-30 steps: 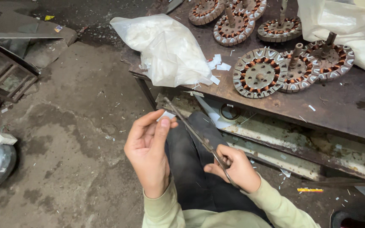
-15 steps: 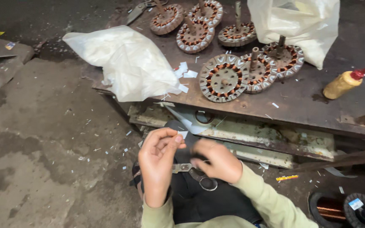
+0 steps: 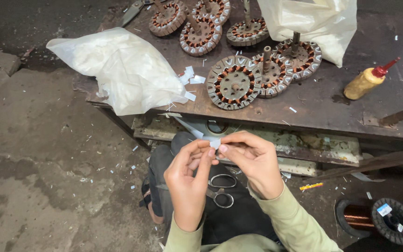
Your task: The person cuts small white plastic strips with scissors and inserts them into slots on circular copper-wound stator components on a workbench. The person repeats this process across several stators, handling each strip individually and placing them into the slots.
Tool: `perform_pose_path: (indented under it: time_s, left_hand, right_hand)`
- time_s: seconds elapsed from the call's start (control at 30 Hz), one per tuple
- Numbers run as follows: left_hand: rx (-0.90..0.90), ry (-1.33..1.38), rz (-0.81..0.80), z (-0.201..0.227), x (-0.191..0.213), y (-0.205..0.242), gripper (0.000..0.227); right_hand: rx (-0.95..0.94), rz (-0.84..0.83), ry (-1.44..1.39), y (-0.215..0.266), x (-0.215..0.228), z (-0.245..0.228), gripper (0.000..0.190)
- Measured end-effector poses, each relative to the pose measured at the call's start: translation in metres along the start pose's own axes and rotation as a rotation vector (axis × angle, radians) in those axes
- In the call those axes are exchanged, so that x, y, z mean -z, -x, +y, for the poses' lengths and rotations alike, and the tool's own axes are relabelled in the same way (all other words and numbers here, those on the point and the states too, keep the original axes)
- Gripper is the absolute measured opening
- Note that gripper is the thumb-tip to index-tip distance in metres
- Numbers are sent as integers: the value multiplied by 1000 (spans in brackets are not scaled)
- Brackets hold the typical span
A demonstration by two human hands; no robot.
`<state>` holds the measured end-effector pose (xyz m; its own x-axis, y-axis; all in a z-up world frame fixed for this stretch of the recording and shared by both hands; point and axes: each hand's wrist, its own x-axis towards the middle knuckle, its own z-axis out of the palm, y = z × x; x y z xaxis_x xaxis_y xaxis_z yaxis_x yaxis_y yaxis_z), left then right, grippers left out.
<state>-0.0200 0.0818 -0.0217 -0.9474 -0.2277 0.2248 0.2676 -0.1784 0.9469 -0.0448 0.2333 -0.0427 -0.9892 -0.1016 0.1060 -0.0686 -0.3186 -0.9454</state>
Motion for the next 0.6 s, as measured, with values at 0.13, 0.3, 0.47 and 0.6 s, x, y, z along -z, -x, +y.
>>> perform_pose_path:
  time_s: [0.13, 0.3, 0.47, 0.6]
  left_hand:
    - [-28, -37, -42, -3, -6, 1, 15]
    - [-12, -23, -60, -8, -9, 2, 11]
    - [60, 68, -28, -9, -9, 2, 10]
    - [87, 116, -23, -10, -10, 1, 14]
  right_hand:
    - [-3, 25, 47, -1, 9, 1, 19]
    - [-11, 7, 23, 0, 10, -2, 21]
    - [-8, 44, 58, 3, -3, -12, 22]
    - [9, 90, 73, 6, -9, -14, 19]
